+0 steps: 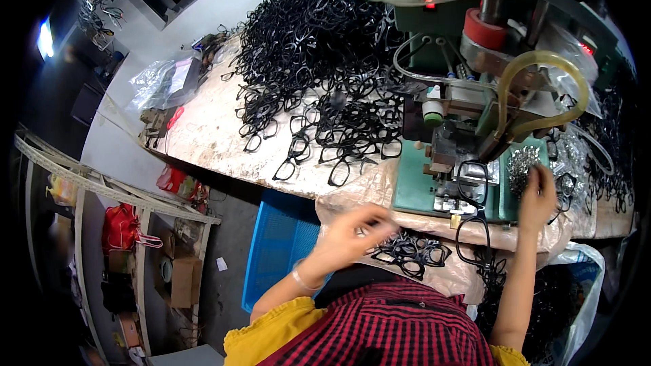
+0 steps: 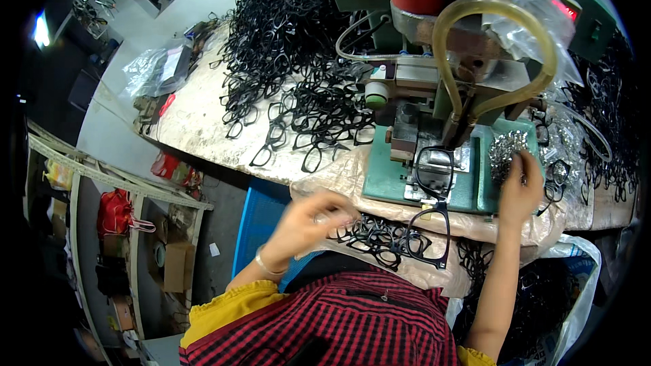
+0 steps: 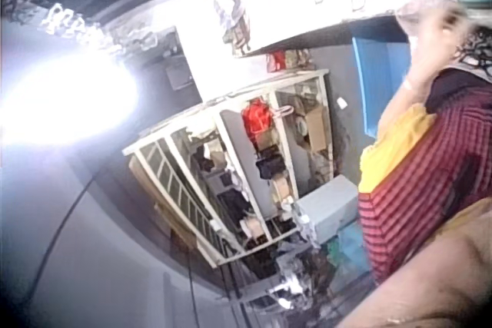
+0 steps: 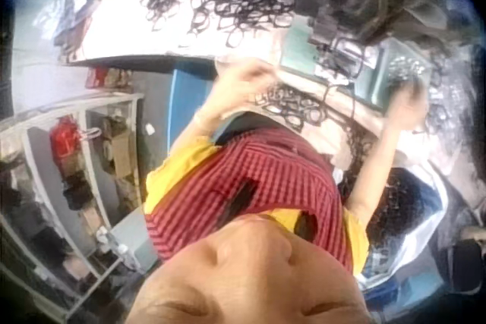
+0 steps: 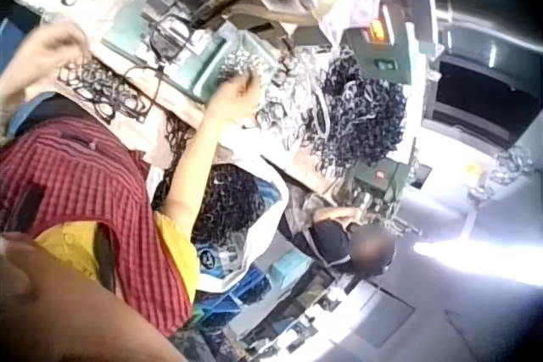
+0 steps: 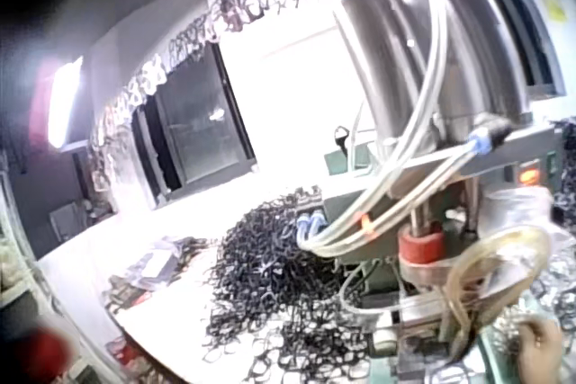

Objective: The person assembles eyeglasses by placing frames into a machine, inserting small metal components, and operating the machine to secure them. The person repeatedly picks frames from a pile, loads them into the machine, and places finished units into a white sack.

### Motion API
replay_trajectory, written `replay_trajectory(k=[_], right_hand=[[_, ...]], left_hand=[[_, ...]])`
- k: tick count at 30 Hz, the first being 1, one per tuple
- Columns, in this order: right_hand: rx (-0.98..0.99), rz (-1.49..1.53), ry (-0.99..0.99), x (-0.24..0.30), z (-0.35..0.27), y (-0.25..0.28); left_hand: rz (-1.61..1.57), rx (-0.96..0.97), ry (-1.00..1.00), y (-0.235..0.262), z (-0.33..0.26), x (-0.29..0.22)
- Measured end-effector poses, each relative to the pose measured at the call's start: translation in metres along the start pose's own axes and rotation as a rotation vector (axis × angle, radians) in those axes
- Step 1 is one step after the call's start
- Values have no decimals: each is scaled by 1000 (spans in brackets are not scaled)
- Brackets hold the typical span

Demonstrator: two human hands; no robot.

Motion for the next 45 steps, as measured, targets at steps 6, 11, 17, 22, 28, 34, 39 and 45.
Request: replay_trajectory(k=[6, 11, 17, 22, 28, 34, 39, 45], right_hand=[[64, 513, -393, -72, 9, 7], [152, 484, -239, -8, 19, -31], [-2, 71, -121, -13, -13, 33], [-11, 106, -166, -33, -34, 80], [265, 314, 176, 123, -17, 9], [335, 667, -138, 117, -28, -35], [431, 808, -220, 119, -33, -38], [479, 859, -292, 148, -38, -35]], left_hand=[[750, -740, -170, 177, 7, -2], [1359, -348, -56, 212, 72, 94], [1185, -462, -171, 221, 55, 134], [1025, -498, -390, 197, 59, 65], [396, -555, -200, 145, 97, 79], [-53, -592, -85, 75, 77, 93], [-186, -616, -365, 55, 85, 26], [-75, -334, -1054, 19, 64, -118]])
Point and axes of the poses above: each hand's wrist, its own z-axis towards the middle knuckle, its own y-axis out of the back of the hand, x = y × z, the point moved 8 cm from there along z, towards the middle knuckle, and after that the axes turned 12 degrees about -y, right-handed, at the moved point
